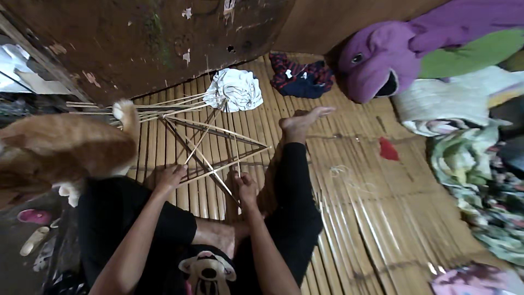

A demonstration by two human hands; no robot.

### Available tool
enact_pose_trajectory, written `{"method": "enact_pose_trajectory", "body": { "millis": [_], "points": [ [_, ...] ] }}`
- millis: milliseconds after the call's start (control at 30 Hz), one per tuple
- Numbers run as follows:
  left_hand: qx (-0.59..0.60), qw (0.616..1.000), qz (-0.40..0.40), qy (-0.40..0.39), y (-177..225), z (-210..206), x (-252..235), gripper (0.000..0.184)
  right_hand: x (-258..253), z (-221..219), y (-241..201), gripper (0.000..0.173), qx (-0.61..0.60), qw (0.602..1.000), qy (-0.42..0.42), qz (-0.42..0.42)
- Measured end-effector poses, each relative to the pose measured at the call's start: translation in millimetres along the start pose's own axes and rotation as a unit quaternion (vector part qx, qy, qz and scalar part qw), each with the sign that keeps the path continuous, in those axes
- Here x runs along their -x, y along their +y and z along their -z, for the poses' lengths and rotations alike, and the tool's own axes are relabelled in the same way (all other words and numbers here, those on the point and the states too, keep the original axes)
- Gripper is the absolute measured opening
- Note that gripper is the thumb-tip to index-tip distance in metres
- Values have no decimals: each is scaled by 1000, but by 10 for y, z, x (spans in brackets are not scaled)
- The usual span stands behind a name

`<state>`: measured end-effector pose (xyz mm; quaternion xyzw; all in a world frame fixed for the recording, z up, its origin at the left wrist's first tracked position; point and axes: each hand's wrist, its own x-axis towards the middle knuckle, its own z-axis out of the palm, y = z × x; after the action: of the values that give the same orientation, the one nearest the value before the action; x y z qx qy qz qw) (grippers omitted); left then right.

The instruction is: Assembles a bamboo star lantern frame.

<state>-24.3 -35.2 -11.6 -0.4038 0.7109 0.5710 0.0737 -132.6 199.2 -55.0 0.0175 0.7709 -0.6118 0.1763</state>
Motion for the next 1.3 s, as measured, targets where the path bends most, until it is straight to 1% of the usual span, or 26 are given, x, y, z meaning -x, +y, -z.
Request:
{"method": "enact_pose_trajectory", "body": {
  "millis": [133,233,333,367,433,467,533,567,633,733,767,833,900,1000,1067,1200,1300],
  "points": [
    [-53,998,-9,22,90,17,91,41,21,-22,-7,13,27,1000,-7,-2],
    [-135,989,-28,45,109,10,115,36,41,-54,24,14,36,999,5,2],
    [-198,978,-50,47,57,-8,74,35,55,-61,46,14,27,999,18,3],
    [-194,979,-48,41,65,-9,80,36,57,-58,50,14,23,1000,19,6],
    [-147,988,-33,32,108,5,96,40,61,-51,42,14,27,999,23,8],
    [-118,992,-34,42,127,13,93,39,61,-52,31,14,35,999,24,3],
    [-90,993,-38,71,192,57,54,31,66,-65,25,15,50,998,25,-7],
    [-88,992,-48,80,205,75,-10,27,69,-70,24,15,58,998,25,-11],
    [-117,984,-100,90,184,74,-204,24,68,-76,25,15,65,997,27,-10],
    [-217,949,-210,95,82,26,-538,16,58,-67,51,14,61,998,29,-9],
    [-246,937,-230,93,77,21,-607,12,52,-66,62,14,59,998,30,-9],
    [-286,925,-239,74,86,28,-696,9,42,-68,84,15,61,998,32,-7],
    [-284,917,-272,72,57,29,-764,8,32,-64,94,15,70,997,32,-5],
    [-276,895,-340,90,-63,20,-877,7,46,-61,65,16,76,997,31,-12],
    [-274,892,-351,80,-92,28,-911,8,40,-60,65,15,80,996,32,-12],
    [-269,899,-339,63,-82,40,-909,11,31,-58,73,15,90,995,31,-9],
    [-289,883,-365,62,-113,42,-962,11,34,-61,70,14,79,996,34,-11]
  ]
}}
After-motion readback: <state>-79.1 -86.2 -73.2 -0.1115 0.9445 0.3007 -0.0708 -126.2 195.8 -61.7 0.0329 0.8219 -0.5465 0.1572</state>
